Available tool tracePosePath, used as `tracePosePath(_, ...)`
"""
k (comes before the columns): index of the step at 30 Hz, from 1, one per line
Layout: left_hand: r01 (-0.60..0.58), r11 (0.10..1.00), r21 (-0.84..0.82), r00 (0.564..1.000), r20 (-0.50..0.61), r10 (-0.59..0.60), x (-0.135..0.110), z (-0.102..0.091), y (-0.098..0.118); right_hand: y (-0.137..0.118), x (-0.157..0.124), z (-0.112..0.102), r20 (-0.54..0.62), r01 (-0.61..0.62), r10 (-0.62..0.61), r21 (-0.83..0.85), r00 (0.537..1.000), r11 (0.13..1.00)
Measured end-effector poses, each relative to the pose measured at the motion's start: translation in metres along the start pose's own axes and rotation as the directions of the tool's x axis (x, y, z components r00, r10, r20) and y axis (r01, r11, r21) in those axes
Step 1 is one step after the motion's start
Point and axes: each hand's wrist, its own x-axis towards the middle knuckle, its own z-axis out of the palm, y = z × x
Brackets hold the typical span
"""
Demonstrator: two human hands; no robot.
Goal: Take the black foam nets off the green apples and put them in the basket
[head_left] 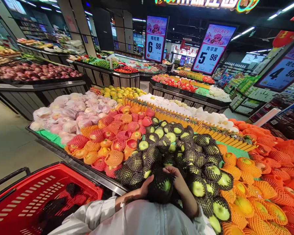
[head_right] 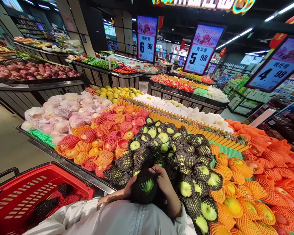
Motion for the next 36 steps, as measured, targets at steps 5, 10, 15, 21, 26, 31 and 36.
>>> tracePosePath(5, 0.021, 0.998, -0.060, 0.963, -0.266, -0.037, -0.001, -0.003, 0.003, 0.002, -0.013, -0.013, -0.023, 0.114, -0.122, -0.223, 0.992, 0.968)
tracePosePath(10, 0.041, 0.999, -0.026, 0.988, -0.148, -0.044, 0.004, -0.008, -0.007, -0.020, -0.044, -0.010, 0.056, 0.398, -0.406, -0.356, 0.912, 0.845)
tracePosePath(15, 0.007, 0.999, 0.043, 0.989, -0.149, 0.000, 0.004, -0.018, -0.012, -0.035, -0.051, 0.002, 0.204, 0.605, -0.597, -0.508, 0.776, 0.613)
tracePosePath(21, 0.027, 0.999, 0.017, 0.993, -0.111, -0.025, 0.005, -0.030, -0.018, -0.024, -0.042, 0.002, 0.170, 0.571, -0.616, -0.616, 0.769, 0.543)
tracePosePath(26, 0.075, 0.968, 0.241, 0.996, -0.072, -0.059, 0.000, -0.038, -0.018, -0.018, -0.042, 0.000, 0.187, 0.483, -0.489, -0.642, 0.852, 0.596)
tracePosePath(31, 0.069, 0.851, 0.520, 0.990, -0.139, 0.005, 0.002, -0.041, -0.023, -0.010, -0.042, 0.001, 0.132, 0.503, -0.531, -0.568, 0.837, 0.652)
tracePosePath(36, -0.088, 0.874, 0.478, 0.992, -0.035, 0.119, 0.004, -0.012, -0.008, -0.034, -0.026, -0.034, -0.179, 0.388, -0.604, -0.620, 0.776, 0.682)
